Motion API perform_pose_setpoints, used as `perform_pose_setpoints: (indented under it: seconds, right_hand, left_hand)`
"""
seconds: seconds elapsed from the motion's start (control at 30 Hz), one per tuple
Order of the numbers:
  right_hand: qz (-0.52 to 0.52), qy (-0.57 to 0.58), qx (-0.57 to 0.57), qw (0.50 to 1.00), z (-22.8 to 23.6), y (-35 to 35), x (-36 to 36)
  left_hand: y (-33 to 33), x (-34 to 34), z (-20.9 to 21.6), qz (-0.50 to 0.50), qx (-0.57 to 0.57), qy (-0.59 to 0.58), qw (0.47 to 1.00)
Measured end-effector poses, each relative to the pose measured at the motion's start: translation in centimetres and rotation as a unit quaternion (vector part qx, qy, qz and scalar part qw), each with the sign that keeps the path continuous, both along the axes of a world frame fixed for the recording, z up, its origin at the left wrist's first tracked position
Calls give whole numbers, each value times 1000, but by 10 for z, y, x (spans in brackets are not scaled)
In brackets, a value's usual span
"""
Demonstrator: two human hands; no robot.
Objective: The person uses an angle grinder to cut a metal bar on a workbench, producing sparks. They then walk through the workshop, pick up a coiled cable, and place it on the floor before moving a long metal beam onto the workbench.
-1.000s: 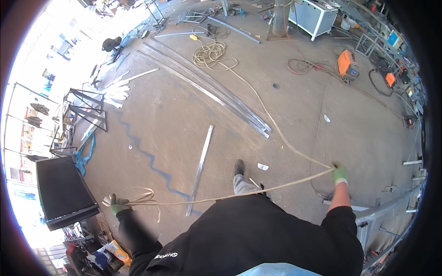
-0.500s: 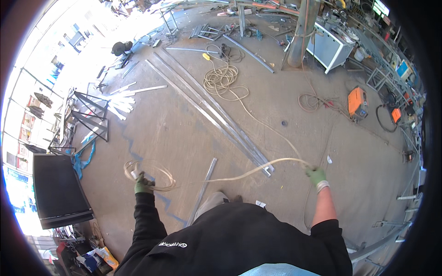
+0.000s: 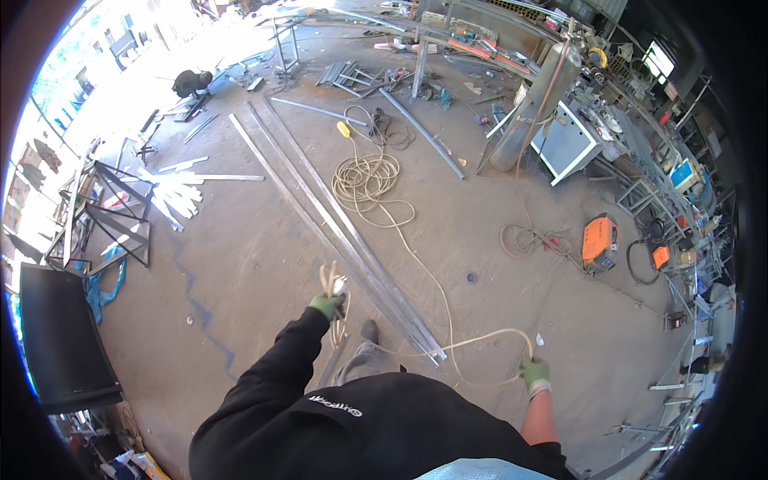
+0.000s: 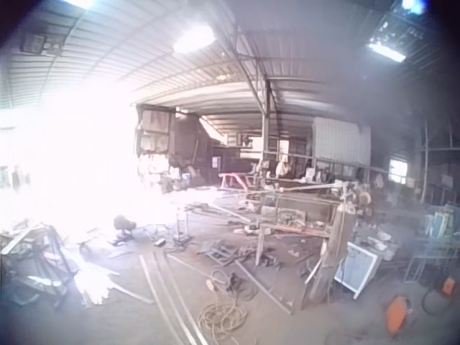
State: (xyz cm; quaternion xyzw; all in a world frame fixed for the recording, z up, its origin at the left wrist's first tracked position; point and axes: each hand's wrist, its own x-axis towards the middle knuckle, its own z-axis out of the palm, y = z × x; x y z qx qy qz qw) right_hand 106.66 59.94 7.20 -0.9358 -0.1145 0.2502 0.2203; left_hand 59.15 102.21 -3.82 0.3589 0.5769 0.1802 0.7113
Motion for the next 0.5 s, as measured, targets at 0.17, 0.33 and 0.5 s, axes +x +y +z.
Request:
perform_pose_setpoints:
  seconds: [0.17,0.33,0.5]
  right_hand:
    - [109,-156,142,971,119,202,32]
    - [285,-112,377,874,231,379,-16]
    - [450,-11,296,842,180,421,-33]
  left_hand:
    - [152,129,61,-221,184,46,957]
    - [311,169,151,-30,416,268,869]
    - [342,82,120,-73,377,282,879]
